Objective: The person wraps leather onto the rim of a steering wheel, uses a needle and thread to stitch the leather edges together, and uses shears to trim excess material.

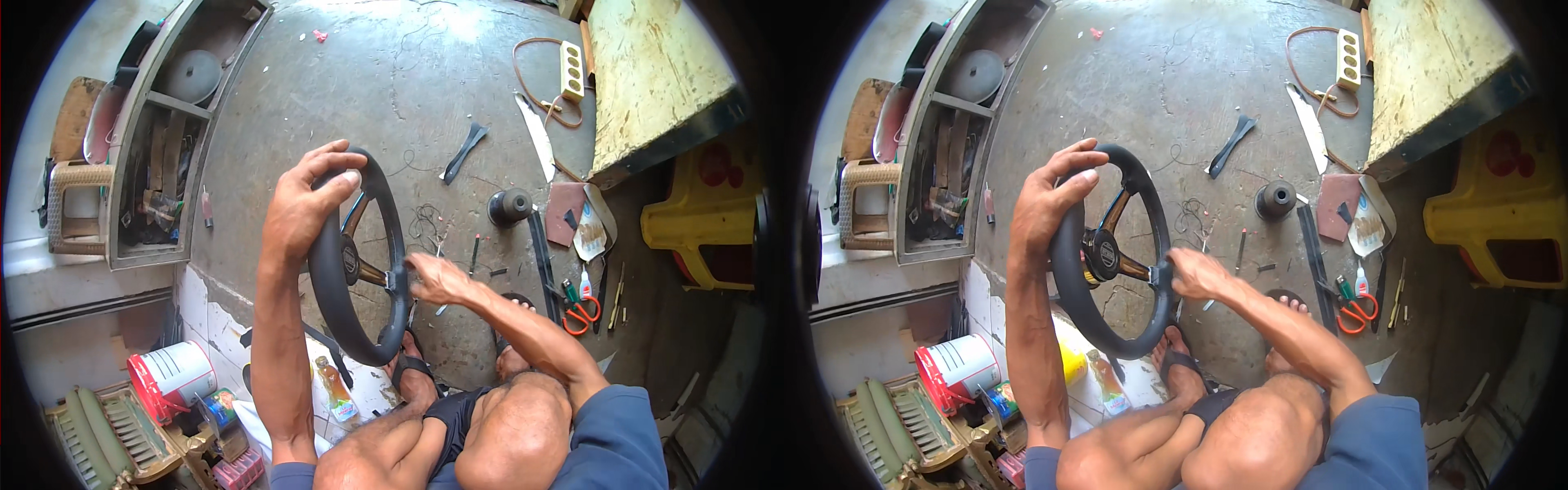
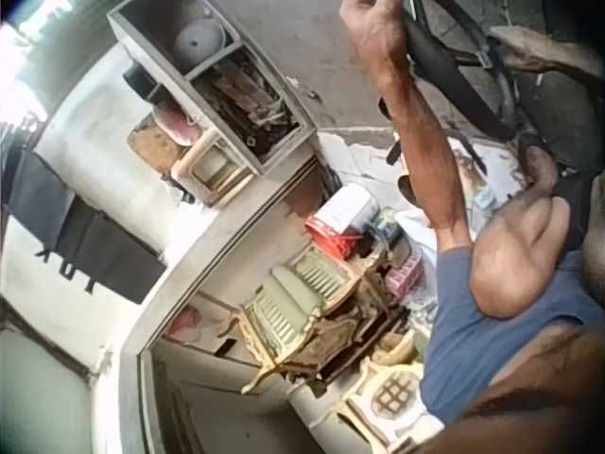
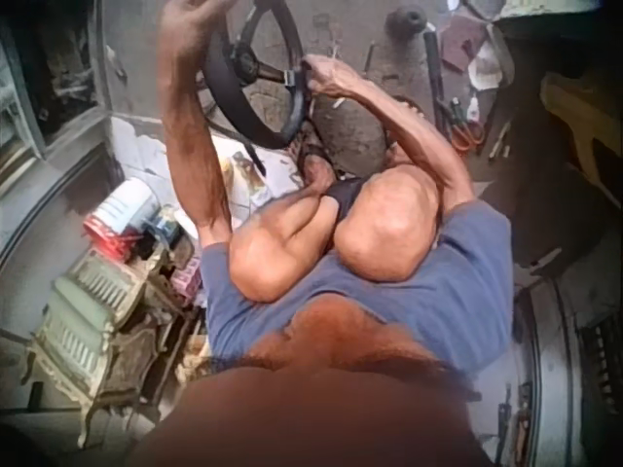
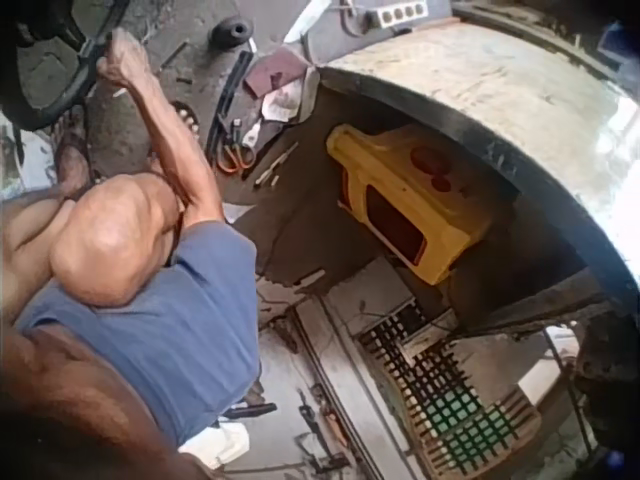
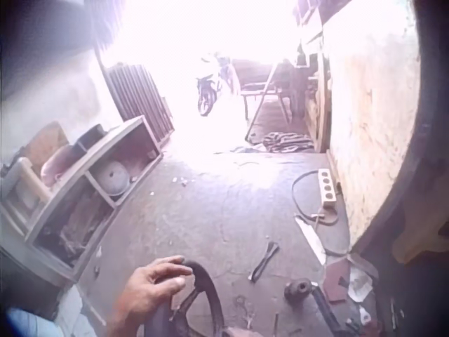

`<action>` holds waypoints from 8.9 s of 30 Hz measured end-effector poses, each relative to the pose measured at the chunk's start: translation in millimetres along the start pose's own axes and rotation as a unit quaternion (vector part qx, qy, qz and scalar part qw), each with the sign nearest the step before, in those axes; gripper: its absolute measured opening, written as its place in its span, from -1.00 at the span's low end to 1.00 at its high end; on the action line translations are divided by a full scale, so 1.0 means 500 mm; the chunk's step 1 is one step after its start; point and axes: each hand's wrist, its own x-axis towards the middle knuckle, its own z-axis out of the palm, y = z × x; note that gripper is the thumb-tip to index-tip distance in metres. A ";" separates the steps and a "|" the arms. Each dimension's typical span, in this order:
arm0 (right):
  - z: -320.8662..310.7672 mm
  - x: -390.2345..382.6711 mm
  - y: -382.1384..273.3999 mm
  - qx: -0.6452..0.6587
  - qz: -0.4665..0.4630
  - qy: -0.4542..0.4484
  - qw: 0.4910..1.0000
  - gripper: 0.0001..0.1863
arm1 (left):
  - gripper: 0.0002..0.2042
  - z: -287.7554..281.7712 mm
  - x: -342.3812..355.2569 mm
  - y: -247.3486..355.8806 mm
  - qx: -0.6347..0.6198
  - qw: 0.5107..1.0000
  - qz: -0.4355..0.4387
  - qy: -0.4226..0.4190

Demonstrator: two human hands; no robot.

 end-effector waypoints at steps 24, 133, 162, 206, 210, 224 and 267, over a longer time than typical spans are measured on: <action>-0.054 -0.177 -0.124 0.064 0.122 -0.084 0.987 -0.55 | -0.76 0.001 -0.005 -0.021 -0.009 0.998 0.016 0.066; -0.035 -0.220 -0.042 0.002 0.189 -0.065 0.980 -0.57 | -0.78 0.026 -0.530 -0.390 0.079 0.915 -0.177 0.355; -0.014 -0.233 0.005 0.030 0.214 -0.060 0.974 -0.55 | -0.50 0.303 -0.157 -0.413 0.356 0.870 0.225 -0.256; -0.024 -0.230 -0.051 -0.001 0.192 -0.105 0.976 -0.54 | -0.22 0.444 -0.421 -0.397 0.036 0.988 -0.140 -0.052; -0.035 -0.257 -0.018 0.002 0.180 -0.048 0.983 -0.59 | -0.19 0.461 -0.398 -0.391 0.055 0.993 -0.094 -0.047; -0.372 -0.544 -0.085 0.126 0.261 0.242 0.926 -0.80 | -0.92 0.400 -0.218 -0.067 0.014 0.967 0.106 -0.229; -0.398 -0.331 -0.231 -0.071 0.016 0.305 0.950 -0.86 | -0.49 0.203 -0.068 0.026 0.124 0.959 0.246 0.067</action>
